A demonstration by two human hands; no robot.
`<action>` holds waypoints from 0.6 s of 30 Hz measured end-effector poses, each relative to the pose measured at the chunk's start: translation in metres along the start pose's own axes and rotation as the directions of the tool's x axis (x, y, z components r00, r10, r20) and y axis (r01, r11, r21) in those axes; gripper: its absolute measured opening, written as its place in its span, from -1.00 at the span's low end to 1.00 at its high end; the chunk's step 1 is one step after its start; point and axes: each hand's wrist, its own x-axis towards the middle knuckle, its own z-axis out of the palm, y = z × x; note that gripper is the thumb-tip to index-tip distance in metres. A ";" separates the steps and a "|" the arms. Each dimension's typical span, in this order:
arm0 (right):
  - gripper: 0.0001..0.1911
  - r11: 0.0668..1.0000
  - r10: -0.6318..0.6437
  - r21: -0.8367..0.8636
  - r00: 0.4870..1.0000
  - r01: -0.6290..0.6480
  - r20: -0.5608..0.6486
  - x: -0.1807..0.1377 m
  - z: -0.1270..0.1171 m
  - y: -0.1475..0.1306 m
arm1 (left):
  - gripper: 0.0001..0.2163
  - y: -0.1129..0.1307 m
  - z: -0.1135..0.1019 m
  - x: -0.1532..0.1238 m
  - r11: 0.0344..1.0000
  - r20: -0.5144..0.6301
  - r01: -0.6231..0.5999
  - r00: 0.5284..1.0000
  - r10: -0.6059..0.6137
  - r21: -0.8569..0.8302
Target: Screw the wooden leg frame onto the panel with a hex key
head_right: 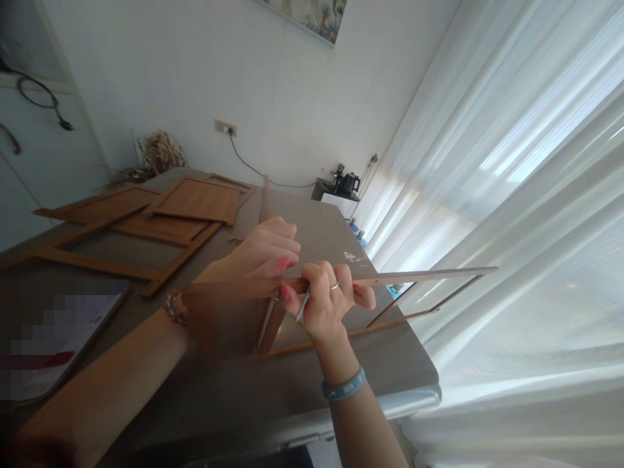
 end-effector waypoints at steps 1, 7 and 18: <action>-0.54 1.000 -0.001 0.000 1.000 0.001 -0.002 0.000 0.000 0.000 | -0.53 0.000 0.000 0.000 1.000 0.002 0.000 1.000 0.000 0.013; -0.55 1.000 -0.004 0.002 1.000 0.004 0.010 0.000 0.001 -0.001 | -0.55 -0.001 -0.005 0.000 1.000 0.060 0.020 0.998 -0.021 0.011; -0.56 1.000 -0.012 0.009 0.999 0.012 0.047 0.000 0.001 0.001 | -0.60 0.006 -0.028 0.007 0.980 0.304 0.155 0.946 -0.110 -0.126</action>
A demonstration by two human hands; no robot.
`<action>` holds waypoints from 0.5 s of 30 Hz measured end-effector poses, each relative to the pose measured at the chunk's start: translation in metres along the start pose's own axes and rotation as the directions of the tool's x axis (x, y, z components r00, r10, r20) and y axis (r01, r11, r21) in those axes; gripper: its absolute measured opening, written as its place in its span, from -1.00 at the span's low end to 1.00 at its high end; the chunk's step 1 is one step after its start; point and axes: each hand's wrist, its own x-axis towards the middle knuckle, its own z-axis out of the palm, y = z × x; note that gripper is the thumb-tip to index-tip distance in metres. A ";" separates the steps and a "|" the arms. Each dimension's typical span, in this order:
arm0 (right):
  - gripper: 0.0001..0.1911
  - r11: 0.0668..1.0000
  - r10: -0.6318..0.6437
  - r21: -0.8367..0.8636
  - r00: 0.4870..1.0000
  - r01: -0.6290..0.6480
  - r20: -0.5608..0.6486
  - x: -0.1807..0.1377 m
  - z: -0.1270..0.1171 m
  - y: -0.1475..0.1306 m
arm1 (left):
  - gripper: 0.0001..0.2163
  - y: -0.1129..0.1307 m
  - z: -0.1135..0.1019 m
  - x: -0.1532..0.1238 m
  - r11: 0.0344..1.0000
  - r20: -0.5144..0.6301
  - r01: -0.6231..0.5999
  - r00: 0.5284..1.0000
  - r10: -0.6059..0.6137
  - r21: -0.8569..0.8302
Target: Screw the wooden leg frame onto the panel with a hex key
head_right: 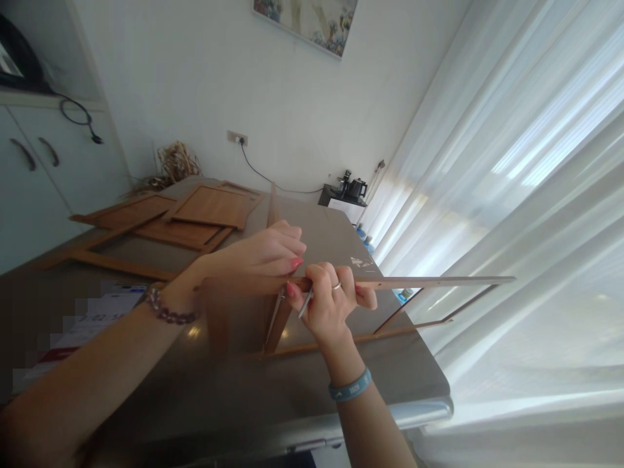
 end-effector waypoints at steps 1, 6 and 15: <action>-0.57 1.000 -0.003 -0.002 1.000 0.003 0.001 0.000 0.000 0.000 | -0.60 0.001 -0.002 0.000 1.000 0.035 0.012 0.999 -0.011 -0.006; -0.58 1.000 -0.018 0.008 1.000 0.018 -0.011 0.001 0.000 -0.001 | -0.59 -0.001 -0.010 0.000 0.993 0.158 0.087 0.985 -0.073 -0.086; -0.60 1.000 -0.019 0.011 1.000 0.019 -0.004 0.000 0.000 -0.001 | -0.43 -0.006 -0.011 0.000 0.992 0.178 0.066 0.983 -0.046 -0.106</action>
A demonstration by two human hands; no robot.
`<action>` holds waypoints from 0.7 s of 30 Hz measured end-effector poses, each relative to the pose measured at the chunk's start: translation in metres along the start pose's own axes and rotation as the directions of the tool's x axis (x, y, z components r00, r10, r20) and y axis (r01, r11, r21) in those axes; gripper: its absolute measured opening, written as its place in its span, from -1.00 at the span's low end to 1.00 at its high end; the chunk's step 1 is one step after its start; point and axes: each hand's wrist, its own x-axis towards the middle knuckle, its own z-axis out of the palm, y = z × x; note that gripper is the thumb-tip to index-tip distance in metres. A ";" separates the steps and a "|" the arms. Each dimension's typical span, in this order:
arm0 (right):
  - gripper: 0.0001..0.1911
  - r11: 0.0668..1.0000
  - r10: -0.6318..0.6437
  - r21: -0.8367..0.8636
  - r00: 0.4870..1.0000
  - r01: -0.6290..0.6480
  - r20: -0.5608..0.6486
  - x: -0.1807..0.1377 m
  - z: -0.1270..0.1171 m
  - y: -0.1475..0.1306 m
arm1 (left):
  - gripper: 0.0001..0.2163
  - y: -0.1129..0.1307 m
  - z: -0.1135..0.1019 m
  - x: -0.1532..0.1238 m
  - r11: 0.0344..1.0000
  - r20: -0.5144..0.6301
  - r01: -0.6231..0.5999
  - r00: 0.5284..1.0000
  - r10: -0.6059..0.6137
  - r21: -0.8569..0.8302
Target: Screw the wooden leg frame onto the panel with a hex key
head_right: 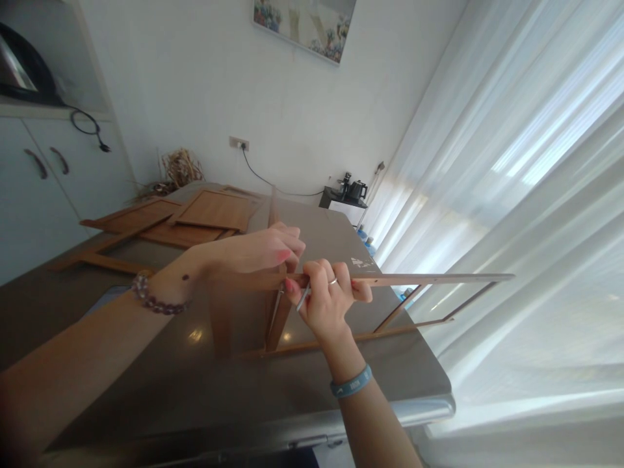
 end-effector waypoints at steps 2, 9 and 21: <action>-0.60 1.000 0.001 -0.005 1.000 -0.001 0.009 0.000 -0.001 0.000 | -0.50 0.003 -0.002 0.000 1.000 0.021 -0.001 1.000 0.001 0.015; -0.60 1.000 0.011 -0.005 1.000 -0.011 0.028 -0.001 -0.001 -0.001 | -0.61 0.004 -0.008 0.001 0.999 0.092 0.030 0.995 -0.032 0.025; -0.62 1.000 0.001 0.005 0.999 -0.001 0.050 0.003 -0.005 -0.001 | -0.64 0.012 -0.020 -0.001 0.999 0.187 0.009 0.982 -0.018 0.048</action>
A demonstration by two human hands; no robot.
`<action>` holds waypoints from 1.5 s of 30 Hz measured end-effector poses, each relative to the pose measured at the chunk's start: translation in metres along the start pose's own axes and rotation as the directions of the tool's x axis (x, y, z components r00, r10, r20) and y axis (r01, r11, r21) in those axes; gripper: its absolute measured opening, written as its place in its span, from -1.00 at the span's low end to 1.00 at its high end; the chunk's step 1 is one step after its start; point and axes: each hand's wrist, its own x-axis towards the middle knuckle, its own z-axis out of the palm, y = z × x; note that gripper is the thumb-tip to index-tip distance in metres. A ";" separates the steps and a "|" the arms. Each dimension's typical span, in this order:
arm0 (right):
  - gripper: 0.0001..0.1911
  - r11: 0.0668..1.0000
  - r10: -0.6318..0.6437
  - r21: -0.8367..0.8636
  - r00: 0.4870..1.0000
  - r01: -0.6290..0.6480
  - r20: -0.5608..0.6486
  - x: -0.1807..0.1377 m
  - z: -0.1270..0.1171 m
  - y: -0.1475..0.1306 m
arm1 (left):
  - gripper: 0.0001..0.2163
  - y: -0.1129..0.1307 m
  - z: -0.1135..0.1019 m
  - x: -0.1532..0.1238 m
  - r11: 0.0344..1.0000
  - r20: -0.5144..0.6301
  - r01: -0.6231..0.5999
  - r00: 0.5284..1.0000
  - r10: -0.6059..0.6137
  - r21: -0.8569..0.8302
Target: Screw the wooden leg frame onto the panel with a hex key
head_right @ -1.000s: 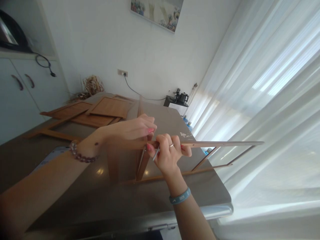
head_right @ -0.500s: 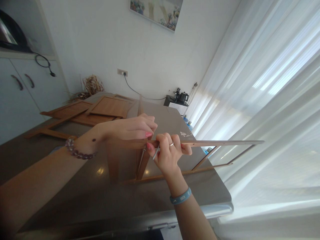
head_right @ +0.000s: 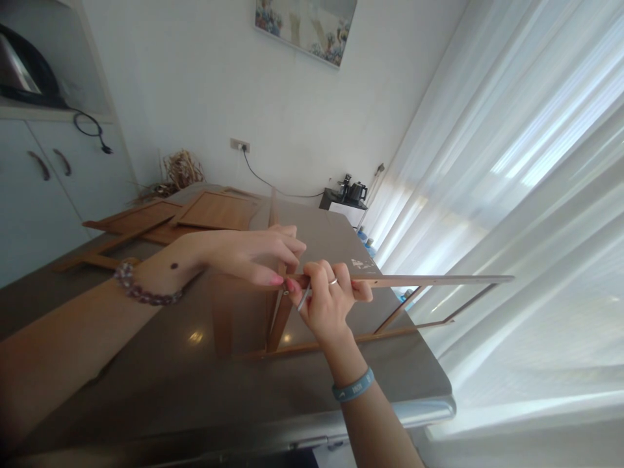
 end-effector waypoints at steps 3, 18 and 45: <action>-0.65 1.000 0.001 0.007 1.000 -0.001 0.016 -0.001 0.000 0.000 | -0.70 -0.002 0.000 0.000 1.000 0.004 0.004 1.000 -0.004 0.011; -0.73 1.000 0.009 0.013 0.999 -0.010 0.043 0.000 -0.002 0.000 | -0.79 0.001 0.002 0.001 0.999 -0.016 0.026 1.000 -0.027 -0.020; -0.59 0.993 0.026 0.102 0.945 -0.062 0.325 0.012 -0.020 0.001 | -0.78 -0.003 0.002 0.000 1.000 -0.025 -0.010 1.000 0.010 -0.008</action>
